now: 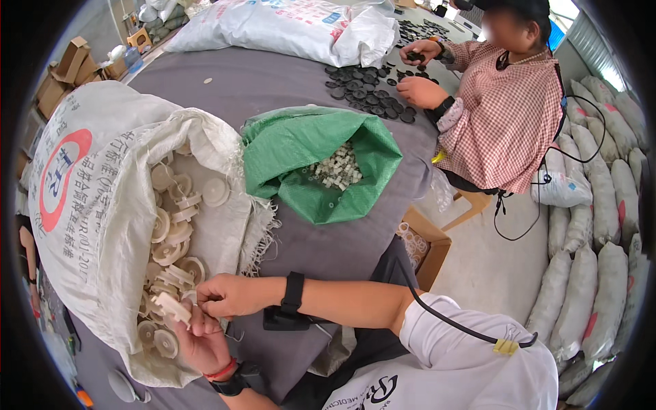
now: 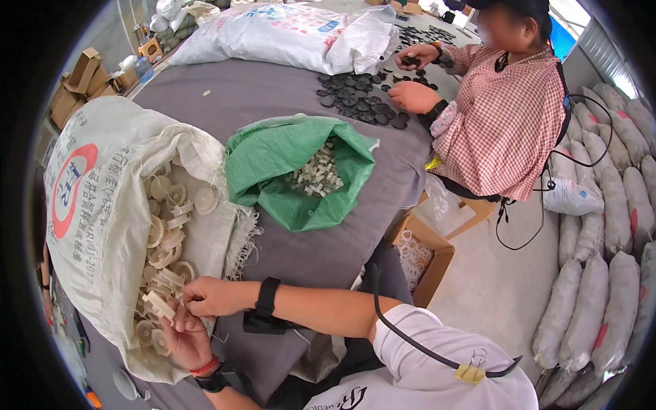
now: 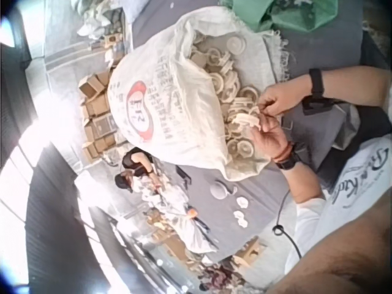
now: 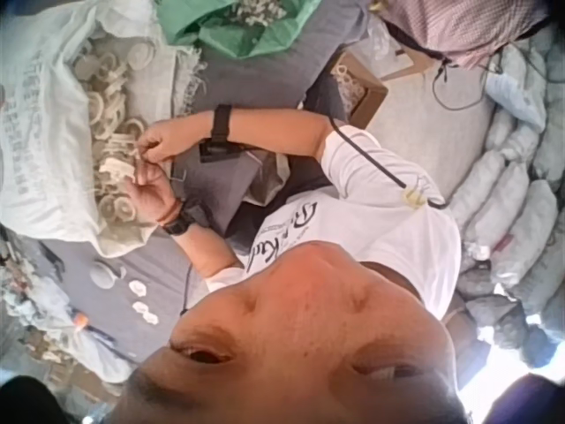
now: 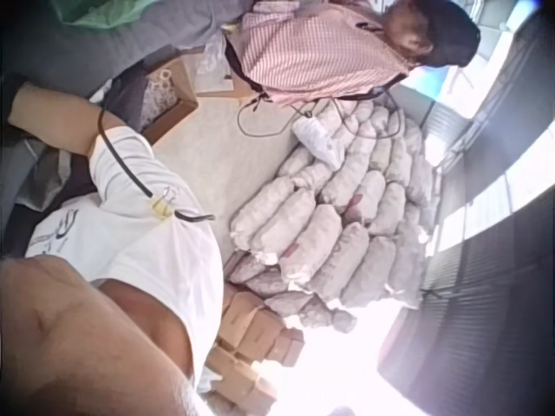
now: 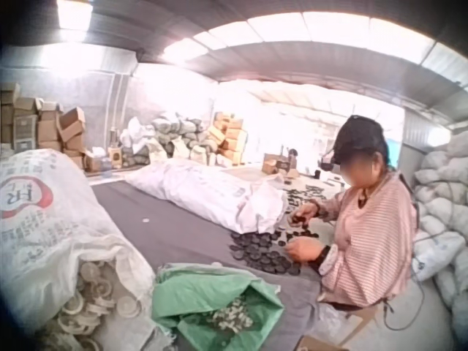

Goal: Assembling circular plastic parts by hand at a manufacturing workbench.

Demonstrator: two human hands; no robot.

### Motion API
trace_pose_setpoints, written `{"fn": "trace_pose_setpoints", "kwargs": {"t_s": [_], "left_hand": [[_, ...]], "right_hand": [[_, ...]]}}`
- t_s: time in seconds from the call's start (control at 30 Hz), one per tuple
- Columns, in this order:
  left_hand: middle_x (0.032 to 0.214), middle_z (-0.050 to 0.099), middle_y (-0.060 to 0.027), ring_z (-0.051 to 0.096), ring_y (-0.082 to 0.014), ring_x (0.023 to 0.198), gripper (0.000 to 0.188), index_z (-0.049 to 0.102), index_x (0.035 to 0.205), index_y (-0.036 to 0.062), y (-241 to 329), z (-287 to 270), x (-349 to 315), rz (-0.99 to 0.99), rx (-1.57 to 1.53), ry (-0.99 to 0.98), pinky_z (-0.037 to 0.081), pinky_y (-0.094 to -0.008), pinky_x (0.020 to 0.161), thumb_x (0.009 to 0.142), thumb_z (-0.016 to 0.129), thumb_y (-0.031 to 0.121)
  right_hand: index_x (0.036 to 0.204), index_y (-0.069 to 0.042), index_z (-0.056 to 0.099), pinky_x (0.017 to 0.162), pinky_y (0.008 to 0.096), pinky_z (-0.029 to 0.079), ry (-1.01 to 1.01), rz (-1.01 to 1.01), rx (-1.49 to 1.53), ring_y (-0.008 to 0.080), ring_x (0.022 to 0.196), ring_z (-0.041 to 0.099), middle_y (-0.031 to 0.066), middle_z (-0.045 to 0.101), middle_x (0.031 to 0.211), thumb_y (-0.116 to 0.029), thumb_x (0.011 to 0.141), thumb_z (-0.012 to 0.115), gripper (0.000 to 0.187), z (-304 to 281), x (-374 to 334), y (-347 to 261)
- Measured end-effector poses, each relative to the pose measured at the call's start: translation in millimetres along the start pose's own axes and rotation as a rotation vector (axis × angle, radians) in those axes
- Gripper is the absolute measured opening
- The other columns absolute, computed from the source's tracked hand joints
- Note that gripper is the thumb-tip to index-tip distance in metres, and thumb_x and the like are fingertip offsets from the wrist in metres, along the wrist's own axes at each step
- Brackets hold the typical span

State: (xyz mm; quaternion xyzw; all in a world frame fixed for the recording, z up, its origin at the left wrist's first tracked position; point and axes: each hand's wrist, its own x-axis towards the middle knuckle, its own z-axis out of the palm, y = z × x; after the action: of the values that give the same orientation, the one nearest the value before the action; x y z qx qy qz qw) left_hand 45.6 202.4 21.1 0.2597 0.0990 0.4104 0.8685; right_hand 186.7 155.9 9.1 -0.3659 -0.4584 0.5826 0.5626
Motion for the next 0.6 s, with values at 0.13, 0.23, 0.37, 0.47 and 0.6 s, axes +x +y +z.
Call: {"fn": "trace_pose_setpoints", "kwargs": {"t_s": [0.13,0.23,0.37,0.47,0.6], "left_hand": [[0.077,0.048,-0.002,0.04,-0.0076,0.063,0.031,0.04,0.115,0.0001,-13.2,18.6,0.9,0.057,0.196,0.068,0.036,-0.0224,0.054,0.091,0.043,0.02],[0.081,0.051,-0.0041,0.046,-0.0094,0.067,0.029,0.042,0.112,0.0,-16.0,20.6,-1.4,0.122,0.58,0.088,0.04,-0.0236,0.059,0.091,0.044,0.02],[0.08,0.053,-0.0042,0.049,-0.0095,0.066,0.026,0.04,0.11,0.001,-19.3,17.6,-5.0,0.167,0.849,0.175,0.041,-0.0242,0.058,0.09,0.045,0.018],[0.088,0.054,-0.0056,0.051,-0.0099,0.073,0.027,0.041,0.111,0.0012,-19.5,14.8,3.9,0.311,0.976,0.215,0.043,-0.0215,0.059,0.089,0.048,0.016],[0.095,0.054,-0.0076,0.051,-0.0136,0.083,0.029,0.047,0.109,0.0,-16.1,25.8,7.9,0.443,1.208,0.232,0.043,-0.0266,0.072,0.084,0.055,0.013]], "right_hand": [[0.08,-0.004,0.05,0.044,0.0207,0.033,0.095,0.05,0.114,0.0058,0.05,0.041,-0.0026,0.046,0.061,-0.015,0.085,0.043,0.015,4.0,-3.7,-0.4],[0.078,-0.008,0.05,0.04,0.0197,0.028,0.122,0.2,0.365,0.0051,0.045,0.036,-0.0038,0.044,0.06,-0.022,0.087,0.04,0.019,6.2,-1.0,3.7],[0.077,-0.014,0.051,0.036,0.0165,0.019,0.115,0.318,0.553,0.001,0.042,0.03,-0.0073,0.039,0.053,-0.033,0.088,0.041,0.024,10.6,5.4,19.8],[0.071,-0.01,0.052,0.033,0.0174,0.023,0.234,0.411,0.694,0.006,0.04,0.038,-0.0002,0.049,0.057,-0.026,0.085,0.043,0.024,-2.0,3.1,13.2],[0.072,-0.008,0.051,0.033,0.0182,0.027,0.253,0.438,0.871,0.0087,0.044,0.043,0.0013,0.05,0.063,-0.028,0.087,0.043,0.026,-8.8,2.2,6.7]]}}
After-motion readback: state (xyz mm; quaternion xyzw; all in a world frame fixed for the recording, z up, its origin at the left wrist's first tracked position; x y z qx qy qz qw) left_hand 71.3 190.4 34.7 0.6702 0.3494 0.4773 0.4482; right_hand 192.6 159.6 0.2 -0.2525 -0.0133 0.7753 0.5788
